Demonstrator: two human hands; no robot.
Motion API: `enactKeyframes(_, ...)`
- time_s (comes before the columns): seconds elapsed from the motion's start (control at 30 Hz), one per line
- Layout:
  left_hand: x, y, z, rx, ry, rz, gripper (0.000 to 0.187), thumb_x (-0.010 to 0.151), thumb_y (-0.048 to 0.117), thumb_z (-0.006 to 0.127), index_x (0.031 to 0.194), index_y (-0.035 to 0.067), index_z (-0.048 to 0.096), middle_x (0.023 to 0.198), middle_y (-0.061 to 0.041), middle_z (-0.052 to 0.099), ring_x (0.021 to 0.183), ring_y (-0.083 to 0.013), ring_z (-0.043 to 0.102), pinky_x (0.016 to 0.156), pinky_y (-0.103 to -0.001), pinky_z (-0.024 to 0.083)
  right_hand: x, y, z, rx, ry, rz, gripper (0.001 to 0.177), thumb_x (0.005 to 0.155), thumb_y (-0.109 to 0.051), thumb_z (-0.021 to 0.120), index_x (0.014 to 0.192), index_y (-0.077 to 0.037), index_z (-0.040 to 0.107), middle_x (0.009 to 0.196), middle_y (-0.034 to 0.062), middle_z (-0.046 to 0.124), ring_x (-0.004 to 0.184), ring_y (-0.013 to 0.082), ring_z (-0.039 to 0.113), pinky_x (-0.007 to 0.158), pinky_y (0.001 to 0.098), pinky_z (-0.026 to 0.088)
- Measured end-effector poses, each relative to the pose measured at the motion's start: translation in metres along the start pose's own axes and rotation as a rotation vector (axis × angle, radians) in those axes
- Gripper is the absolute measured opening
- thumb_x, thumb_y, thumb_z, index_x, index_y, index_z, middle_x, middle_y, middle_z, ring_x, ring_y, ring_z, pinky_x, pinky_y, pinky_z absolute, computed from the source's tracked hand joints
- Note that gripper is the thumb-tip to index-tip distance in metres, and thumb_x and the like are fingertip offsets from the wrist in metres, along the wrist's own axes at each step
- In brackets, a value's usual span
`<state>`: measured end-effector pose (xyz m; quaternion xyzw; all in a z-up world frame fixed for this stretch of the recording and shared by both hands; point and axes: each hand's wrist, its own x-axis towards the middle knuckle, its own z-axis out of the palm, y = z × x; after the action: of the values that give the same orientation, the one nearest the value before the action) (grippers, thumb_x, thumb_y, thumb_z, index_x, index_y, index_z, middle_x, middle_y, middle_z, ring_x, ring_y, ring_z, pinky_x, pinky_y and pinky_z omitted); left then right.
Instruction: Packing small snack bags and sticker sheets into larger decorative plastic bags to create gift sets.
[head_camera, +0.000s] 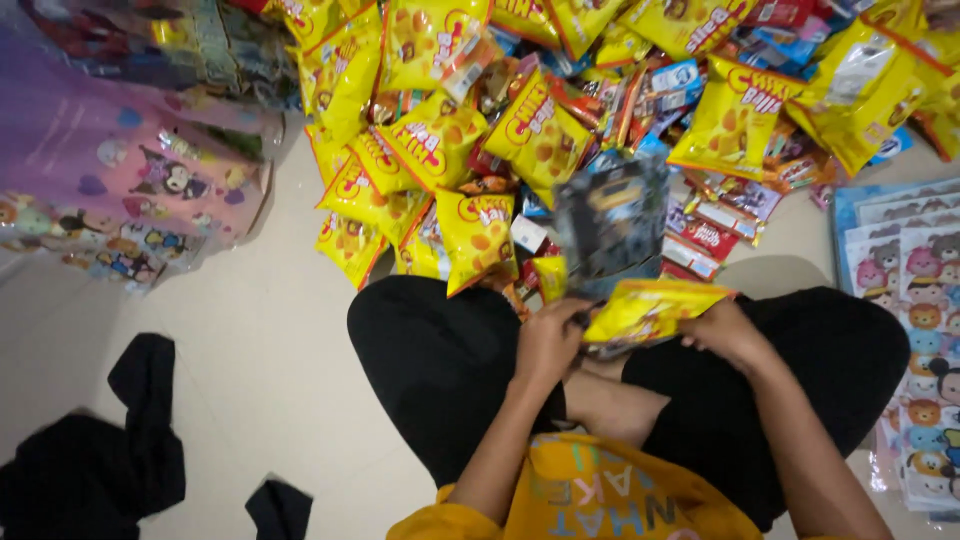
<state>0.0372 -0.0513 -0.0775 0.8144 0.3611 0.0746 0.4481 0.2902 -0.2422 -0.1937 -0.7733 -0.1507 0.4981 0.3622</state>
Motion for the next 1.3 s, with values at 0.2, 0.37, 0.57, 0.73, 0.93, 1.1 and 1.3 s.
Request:
enactKeyframes(0.2,-0.031,0.022,-0.048,0.018,0.0,-0.198,0.043,0.087,-0.004,0.056,0.121,0.015,0.076,0.119,-0.008,0.074,0.114,-0.0313,0.069,0.096,-0.042,0.058,0.001,-0.012,0.056,-0.094,-0.164,0.074,0.035,0.077,-0.002,0.077,0.109,0.012,0.074,0.072,0.0208,0.075,0.052,0.026,0.072,0.05,0.0376,0.061)
enactKeyframes(0.37,-0.022,0.007,-0.05,0.037,-0.033,-0.22,0.036,0.09,0.001,0.059,0.119,0.011,0.075,0.118,-0.008,0.073,0.11,-0.0315,0.07,0.093,-0.041,0.059,-0.045,-0.166,0.008,-0.183,-0.506,0.021,0.046,0.074,-0.006,0.085,0.118,0.001,0.075,0.088,0.0191,0.077,0.077,0.0251,0.073,0.078,0.0412,0.063)
enactKeyframes(0.57,-0.013,-0.005,-0.045,0.072,-0.089,-0.234,0.035,0.09,0.004,0.06,0.121,0.012,0.074,0.119,-0.008,0.072,0.112,-0.0301,0.07,0.092,-0.04,0.06,0.008,-0.24,-0.033,-0.248,-0.538,-0.334,0.052,0.082,-0.001,0.075,0.133,-0.009,0.065,0.093,0.0203,0.076,0.081,0.0297,0.075,0.074,0.0395,0.058)
enactKeyframes(0.73,-0.011,-0.02,-0.036,0.053,-0.023,-0.123,0.04,0.083,-0.005,0.057,0.12,0.003,0.07,0.12,-0.016,0.071,0.109,-0.036,0.068,0.088,-0.049,0.056,0.079,-0.316,0.002,-0.442,-0.272,-0.476,0.05,0.097,-0.004,0.056,0.146,-0.017,0.054,0.148,0.0068,0.059,0.13,0.0226,0.061,0.112,0.0461,0.048)
enactKeyframes(0.93,-0.014,-0.04,-0.018,-0.011,0.075,-0.046,0.041,0.075,-0.002,0.054,0.111,0.013,0.067,0.107,-0.017,0.073,0.09,-0.042,0.07,0.075,-0.051,0.052,0.196,-0.312,0.049,-0.759,0.089,-1.022,0.031,0.085,-0.005,0.066,0.114,-0.007,0.075,0.108,0.0221,0.072,0.099,0.0425,0.068,0.084,0.0498,0.05)
enactKeyframes(1.1,-0.008,-0.061,-0.006,-0.032,-0.138,-0.286,0.055,0.077,0.009,0.05,0.125,0.029,0.066,0.132,0.002,0.067,0.12,-0.0223,0.064,0.091,-0.038,0.051,0.229,-0.306,0.061,-1.428,0.224,-0.701,0.048,0.098,-0.017,0.056,0.144,-0.029,0.057,0.139,0.011,0.059,0.114,0.0453,0.061,0.097,0.0568,0.05)
enactKeyframes(1.3,0.007,-0.036,-0.029,-0.039,-0.351,-0.464,0.048,0.09,0.039,0.039,0.132,0.036,0.063,0.142,0.014,0.058,0.125,-0.0131,0.059,0.098,-0.027,0.047,0.24,-0.288,0.051,-1.309,0.328,-0.93,0.042,0.084,0.003,0.072,0.126,-0.006,0.071,0.122,0.0102,0.069,0.118,0.0319,0.055,0.076,0.0475,0.061)
